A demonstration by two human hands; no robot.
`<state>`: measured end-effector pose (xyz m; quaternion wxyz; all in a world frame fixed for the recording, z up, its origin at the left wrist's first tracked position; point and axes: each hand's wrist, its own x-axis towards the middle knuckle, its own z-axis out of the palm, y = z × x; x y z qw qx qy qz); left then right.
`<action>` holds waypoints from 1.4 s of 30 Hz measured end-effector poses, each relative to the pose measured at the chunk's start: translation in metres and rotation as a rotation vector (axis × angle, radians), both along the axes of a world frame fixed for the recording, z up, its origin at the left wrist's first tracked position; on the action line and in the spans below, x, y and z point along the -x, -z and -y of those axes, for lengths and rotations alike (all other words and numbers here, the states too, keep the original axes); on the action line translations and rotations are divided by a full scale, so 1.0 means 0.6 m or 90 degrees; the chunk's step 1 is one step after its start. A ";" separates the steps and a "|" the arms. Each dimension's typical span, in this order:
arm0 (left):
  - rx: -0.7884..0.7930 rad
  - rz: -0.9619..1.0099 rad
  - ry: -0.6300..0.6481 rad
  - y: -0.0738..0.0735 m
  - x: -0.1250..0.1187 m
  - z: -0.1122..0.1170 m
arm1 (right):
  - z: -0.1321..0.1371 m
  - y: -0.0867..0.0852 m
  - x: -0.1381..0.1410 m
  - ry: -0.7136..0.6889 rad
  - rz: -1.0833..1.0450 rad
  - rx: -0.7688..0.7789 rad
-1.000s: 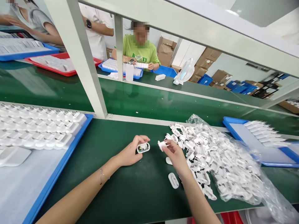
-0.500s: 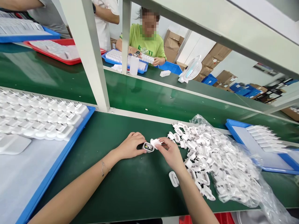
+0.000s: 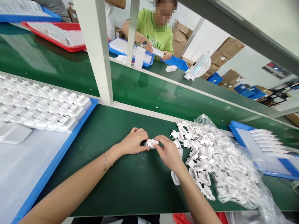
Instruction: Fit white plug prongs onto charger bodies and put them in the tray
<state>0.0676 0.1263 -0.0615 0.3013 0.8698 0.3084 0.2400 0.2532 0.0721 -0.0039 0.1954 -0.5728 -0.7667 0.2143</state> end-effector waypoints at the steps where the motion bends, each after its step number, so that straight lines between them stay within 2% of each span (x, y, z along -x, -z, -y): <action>1: 0.001 0.006 0.000 0.001 0.000 0.000 | 0.000 -0.001 0.001 -0.004 0.006 -0.002; 9: 0.028 0.030 0.009 -0.004 0.001 0.002 | -0.010 -0.019 0.003 -0.046 0.126 0.011; 12: 0.083 0.052 0.035 -0.013 0.000 0.004 | -0.017 -0.025 0.000 -0.042 0.174 0.045; 15: 0.133 0.079 0.045 -0.020 -0.002 0.007 | -0.015 -0.026 0.000 -0.038 0.181 0.059; 19: 0.108 0.068 0.032 -0.022 -0.004 0.012 | -0.006 -0.017 0.004 -0.024 0.191 0.031; 22: 0.137 0.084 0.011 -0.017 -0.007 0.012 | -0.004 -0.003 0.003 -0.035 0.107 0.045; 25: 0.267 0.148 0.007 -0.015 -0.009 0.009 | 0.003 0.003 0.001 0.008 -0.038 0.098; 27: 0.368 0.226 0.004 -0.028 0.000 0.015 | 0.021 -0.003 0.000 0.047 -0.152 0.109; 29: 0.421 0.370 -0.040 -0.057 0.019 0.036 | 0.050 -0.017 0.001 0.074 -0.278 0.079; 31: 0.402 0.526 -0.101 -0.097 0.041 0.073 | 0.084 -0.028 0.002 0.104 -0.387 0.040; 32: 0.383 0.562 -0.115 -0.118 0.050 0.095 | 0.100 -0.030 0.004 0.118 -0.424 0.034; 35: 0.351 0.503 -0.075 -0.162 0.057 0.158 | 0.134 -0.019 0.013 0.117 -0.481 0.071; 37: 0.314 0.503 -0.100 -0.169 0.049 0.187 | 0.145 -0.004 0.022 0.090 -0.517 0.103; 39: 0.256 0.496 -0.157 -0.163 0.044 0.206 | 0.151 0.011 0.030 0.063 -0.566 0.117; 42: 0.212 0.366 -0.229 -0.145 0.079 0.221 | 0.159 0.032 0.036 0.053 -0.590 0.131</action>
